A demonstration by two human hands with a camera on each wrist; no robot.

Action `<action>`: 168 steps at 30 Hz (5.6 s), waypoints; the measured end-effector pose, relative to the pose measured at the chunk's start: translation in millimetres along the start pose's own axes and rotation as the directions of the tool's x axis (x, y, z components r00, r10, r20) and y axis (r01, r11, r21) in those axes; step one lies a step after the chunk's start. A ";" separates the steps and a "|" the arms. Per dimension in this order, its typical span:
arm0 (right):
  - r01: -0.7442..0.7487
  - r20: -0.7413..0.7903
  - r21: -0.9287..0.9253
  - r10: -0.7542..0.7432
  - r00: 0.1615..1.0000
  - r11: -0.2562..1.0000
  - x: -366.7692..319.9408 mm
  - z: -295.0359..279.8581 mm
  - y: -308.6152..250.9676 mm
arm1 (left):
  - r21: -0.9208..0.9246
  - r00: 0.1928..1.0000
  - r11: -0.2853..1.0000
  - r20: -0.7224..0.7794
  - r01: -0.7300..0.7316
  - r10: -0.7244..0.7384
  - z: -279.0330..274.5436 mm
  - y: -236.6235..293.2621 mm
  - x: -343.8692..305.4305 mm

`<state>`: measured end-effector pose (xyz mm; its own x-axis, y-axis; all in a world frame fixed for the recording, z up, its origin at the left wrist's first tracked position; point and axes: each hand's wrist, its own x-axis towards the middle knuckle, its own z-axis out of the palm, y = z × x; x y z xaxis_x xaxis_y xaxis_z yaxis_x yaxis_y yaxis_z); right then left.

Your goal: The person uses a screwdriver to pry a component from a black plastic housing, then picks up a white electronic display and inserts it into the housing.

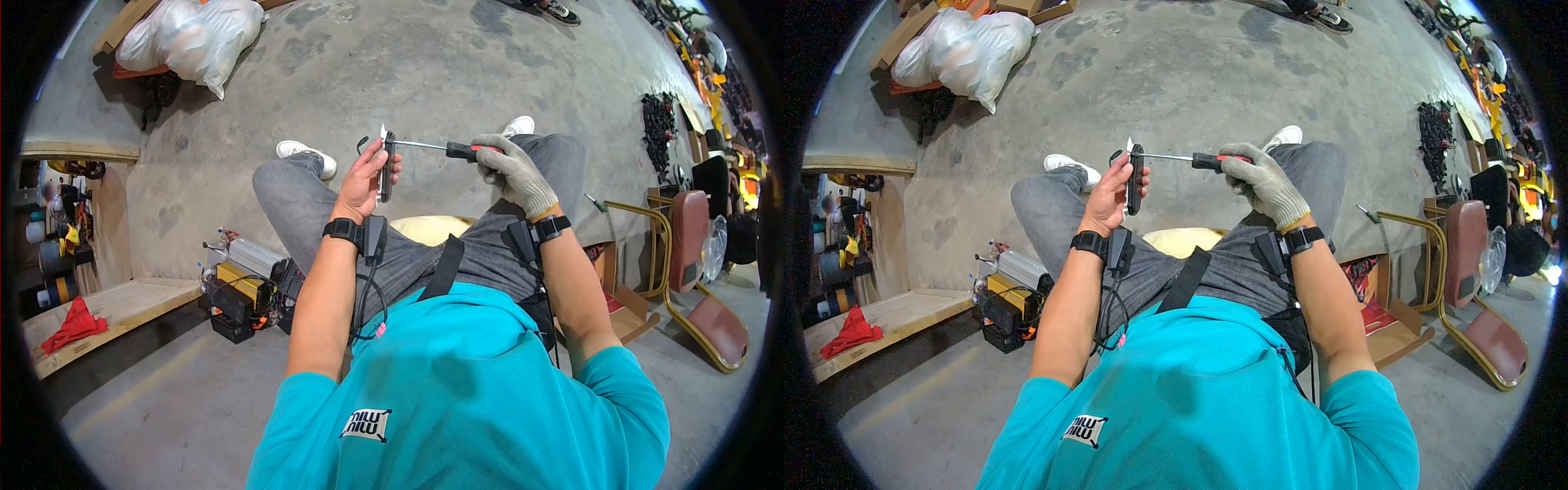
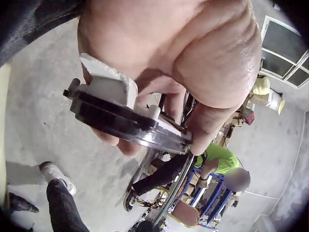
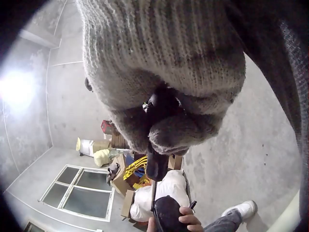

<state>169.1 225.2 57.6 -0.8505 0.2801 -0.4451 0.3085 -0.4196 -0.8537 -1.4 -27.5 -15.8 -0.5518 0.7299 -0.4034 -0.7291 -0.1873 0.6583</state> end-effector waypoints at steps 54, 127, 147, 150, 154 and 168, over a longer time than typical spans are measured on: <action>-0.161 0.042 0.009 0.160 0.986 0.987 10.8 -6.1 12.2 | 0.052 0.985 0.998 -0.168 0.046 -0.037 2.0 -1.7 2.7; -0.050 -0.036 0.056 0.052 0.998 0.997 11.6 -4.7 10.9 | 0.022 0.977 0.998 -0.207 0.062 -0.056 -0.7 -3.6 5.5; -0.163 0.044 0.049 0.161 0.986 0.985 10.9 -5.7 8.3 | 0.035 0.973 0.997 -0.225 0.069 -0.059 -2.5 -3.3 6.0; -0.099 0.011 0.012 0.099 0.995 0.995 12.1 -4.7 10.1 | 0.036 0.976 0.997 -0.211 0.067 -0.058 -3.1 -3.7 6.3; -0.014 0.016 0.075 0.013 1.000 0.997 3.2 4.6 1.5 | 0.039 0.973 0.997 -0.225 0.067 -0.057 -1.7 -3.7 6.0; -0.127 0.057 0.091 0.122 0.991 0.988 8.1 -3.6 6.2 | 0.034 0.974 0.998 -0.219 0.058 -0.049 -3.4 -4.2 7.1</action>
<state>165.7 228.0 47.8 -0.8293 0.1769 -0.5301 0.3742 -0.5288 -0.7618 -3.6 -23.7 -23.6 -0.5906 0.5764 -0.5648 -0.7456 -0.1221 0.6551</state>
